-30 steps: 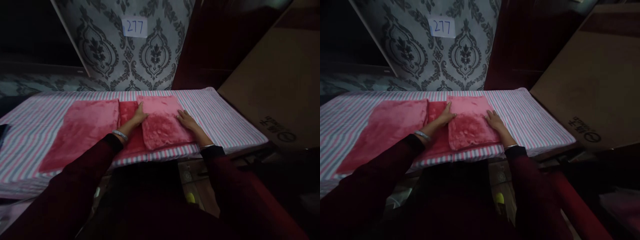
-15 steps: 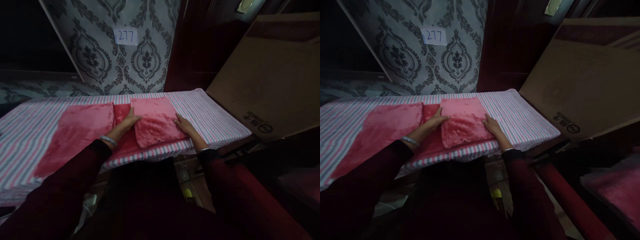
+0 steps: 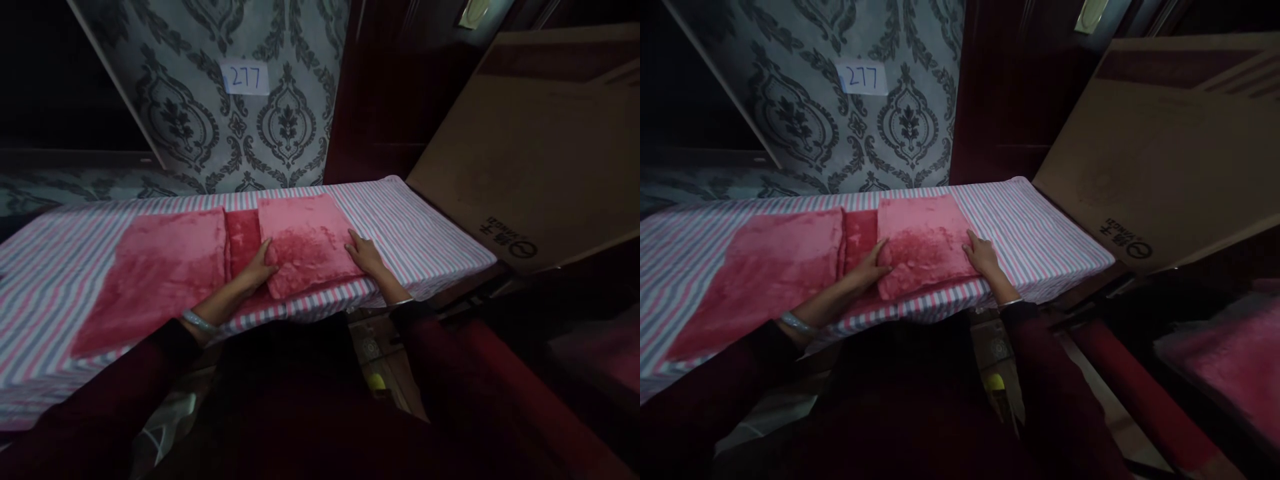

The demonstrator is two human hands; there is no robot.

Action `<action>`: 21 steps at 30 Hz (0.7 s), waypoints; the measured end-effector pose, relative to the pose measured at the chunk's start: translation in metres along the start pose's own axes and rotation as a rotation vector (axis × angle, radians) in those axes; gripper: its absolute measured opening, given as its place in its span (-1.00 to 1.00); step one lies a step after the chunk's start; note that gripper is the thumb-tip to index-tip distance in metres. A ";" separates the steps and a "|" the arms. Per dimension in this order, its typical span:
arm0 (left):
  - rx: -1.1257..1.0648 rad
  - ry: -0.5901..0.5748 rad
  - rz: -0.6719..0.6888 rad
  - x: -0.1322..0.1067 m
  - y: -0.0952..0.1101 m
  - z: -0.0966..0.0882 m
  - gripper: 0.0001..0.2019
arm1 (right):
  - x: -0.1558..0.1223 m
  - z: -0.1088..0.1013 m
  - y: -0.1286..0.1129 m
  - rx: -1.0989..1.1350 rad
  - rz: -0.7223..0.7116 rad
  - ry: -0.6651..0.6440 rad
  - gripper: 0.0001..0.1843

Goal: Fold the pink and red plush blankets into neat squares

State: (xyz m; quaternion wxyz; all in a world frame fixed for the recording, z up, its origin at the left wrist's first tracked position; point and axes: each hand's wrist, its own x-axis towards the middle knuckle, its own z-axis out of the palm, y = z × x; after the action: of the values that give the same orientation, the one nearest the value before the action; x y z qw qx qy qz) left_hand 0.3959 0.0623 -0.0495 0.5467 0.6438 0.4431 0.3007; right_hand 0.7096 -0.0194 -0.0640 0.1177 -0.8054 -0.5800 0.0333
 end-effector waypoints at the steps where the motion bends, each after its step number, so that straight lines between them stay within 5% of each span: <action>1: -0.023 -0.010 0.004 -0.001 -0.001 -0.001 0.01 | -0.001 0.000 0.000 0.000 0.000 0.000 -0.30; 7: -0.120 -0.033 -0.058 0.001 0.003 -0.010 0.07 | 0.001 -0.005 -0.004 -0.007 0.022 -0.003 -0.33; 12: -0.187 0.048 -0.061 0.028 0.016 -0.011 0.06 | 0.010 -0.015 -0.023 -0.056 -0.038 0.068 -0.35; 18: 0.018 0.183 -0.014 0.042 0.008 0.001 -0.05 | 0.012 0.000 -0.033 -0.081 -0.133 -0.064 -0.37; 21: 0.011 0.162 -0.025 0.043 0.004 -0.003 -0.04 | 0.016 0.004 -0.028 -0.075 -0.121 -0.129 -0.36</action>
State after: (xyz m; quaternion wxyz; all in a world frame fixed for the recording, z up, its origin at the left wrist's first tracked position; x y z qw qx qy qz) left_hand 0.4126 0.1017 -0.0492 0.5092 0.6146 0.4956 0.3426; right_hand 0.6882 0.0046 -0.0603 0.0516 -0.7688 -0.6349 0.0562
